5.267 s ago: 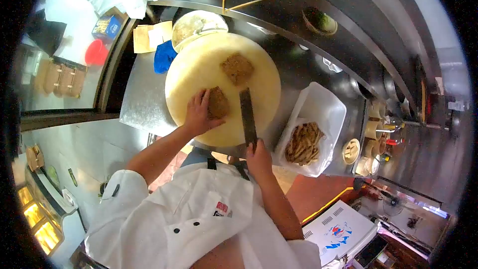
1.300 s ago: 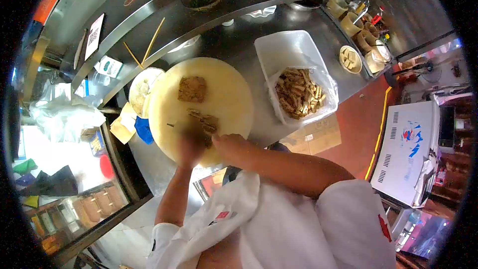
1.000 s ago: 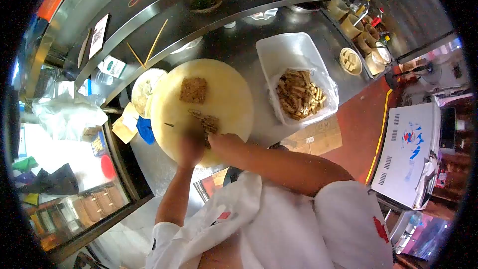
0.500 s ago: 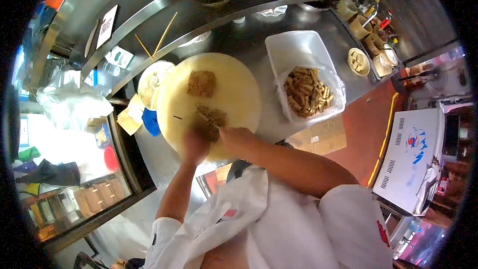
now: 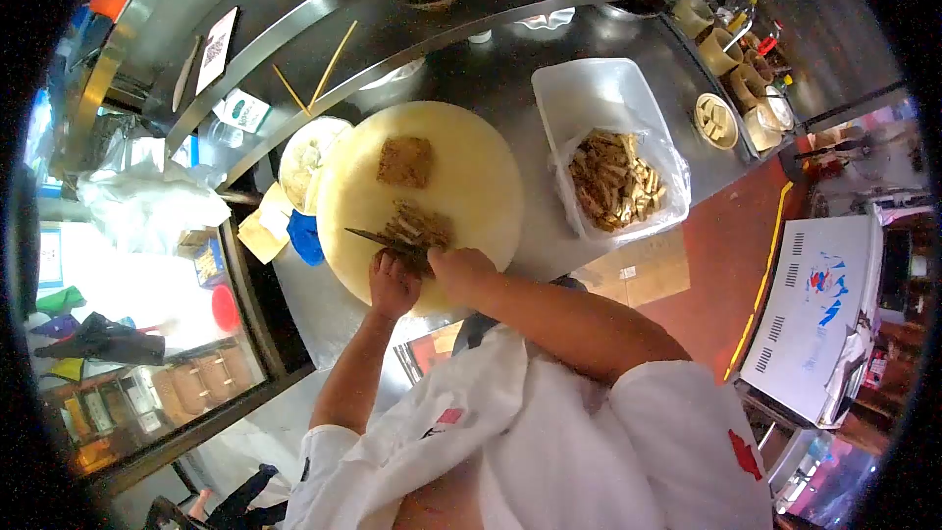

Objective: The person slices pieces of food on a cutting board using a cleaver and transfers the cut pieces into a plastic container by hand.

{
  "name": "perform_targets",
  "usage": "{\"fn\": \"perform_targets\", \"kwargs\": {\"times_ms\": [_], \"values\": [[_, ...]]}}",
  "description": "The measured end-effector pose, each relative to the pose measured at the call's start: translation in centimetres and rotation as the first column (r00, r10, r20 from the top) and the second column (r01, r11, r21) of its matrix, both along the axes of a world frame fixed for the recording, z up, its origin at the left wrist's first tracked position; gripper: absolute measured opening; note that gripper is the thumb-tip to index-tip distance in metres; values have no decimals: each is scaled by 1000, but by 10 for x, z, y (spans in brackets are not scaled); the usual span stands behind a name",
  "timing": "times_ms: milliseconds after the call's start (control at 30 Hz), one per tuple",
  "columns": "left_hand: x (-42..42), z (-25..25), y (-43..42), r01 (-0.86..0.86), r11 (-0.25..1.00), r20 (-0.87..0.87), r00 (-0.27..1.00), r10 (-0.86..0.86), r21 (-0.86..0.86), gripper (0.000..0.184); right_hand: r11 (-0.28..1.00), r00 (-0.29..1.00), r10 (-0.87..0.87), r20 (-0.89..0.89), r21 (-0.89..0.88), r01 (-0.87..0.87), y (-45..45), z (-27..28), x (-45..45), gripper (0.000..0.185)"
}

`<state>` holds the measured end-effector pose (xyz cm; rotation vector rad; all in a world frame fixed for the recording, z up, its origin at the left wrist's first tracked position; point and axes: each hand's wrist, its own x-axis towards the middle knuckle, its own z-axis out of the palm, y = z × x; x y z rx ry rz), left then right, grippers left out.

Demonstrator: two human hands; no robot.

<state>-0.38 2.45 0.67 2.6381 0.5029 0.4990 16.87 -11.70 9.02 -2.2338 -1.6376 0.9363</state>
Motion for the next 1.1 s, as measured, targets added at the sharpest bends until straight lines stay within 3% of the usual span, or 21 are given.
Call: {"fn": "perform_targets", "kwargs": {"times_ms": [200,267,333,400,467,533,600,667,733,833,867,933,1100], "values": [[-5,-5,-6,4,997,114,993,-13,78,32,999,997,-48,-56,-25,47,-22,53,1,16],[-5,-8,-3,38,995,138,989,-50,90,31,993,986,-115,-122,-50,109,-15,25,-6,16],[-5,-9,-1,-30,996,89,996,22,87,31,983,966,-183,-182,-65,174,-8,6,-6,16],[-6,-1,-3,-13,998,52,999,10,61,31,996,998,-39,-49,83,43,-5,4,-4,18],[4,7,-4,-1,1000,29,1000,1,30,32,997,998,-34,-47,67,37,-12,18,1,18],[2,15,-12,-13,981,89,996,-5,195,34,999,998,-17,-67,30,19,-21,34,-3,18],[-7,-1,-9,-3,989,100,995,-12,151,34,998,998,-56,-29,24,56,-27,41,-8,17],[-5,-1,-4,14,992,120,992,-29,126,35,996,998,-55,-13,68,56,-20,-7,-14,20],[1,17,-2,42,999,-157,987,-39,13,37,991,998,-56,6,121,55,-12,-15,-14,22],[16,69,-19,-53,997,-218,975,39,-56,36,997,999,-30,-29,67,32,-7,-4,-3,28],[12,54,-16,-50,997,-214,976,37,-52,36,999,1000,-1,-30,47,2,-8,-9,2,30],[-1,16,-9,-7,991,77,997,-3,134,36,999,999,39,-32,23,-38,-11,-1,8,33],[-10,3,-13,-17,986,67,998,6,167,33,999,995,9,-98,-36,-12,-35,32,6,39]]}}
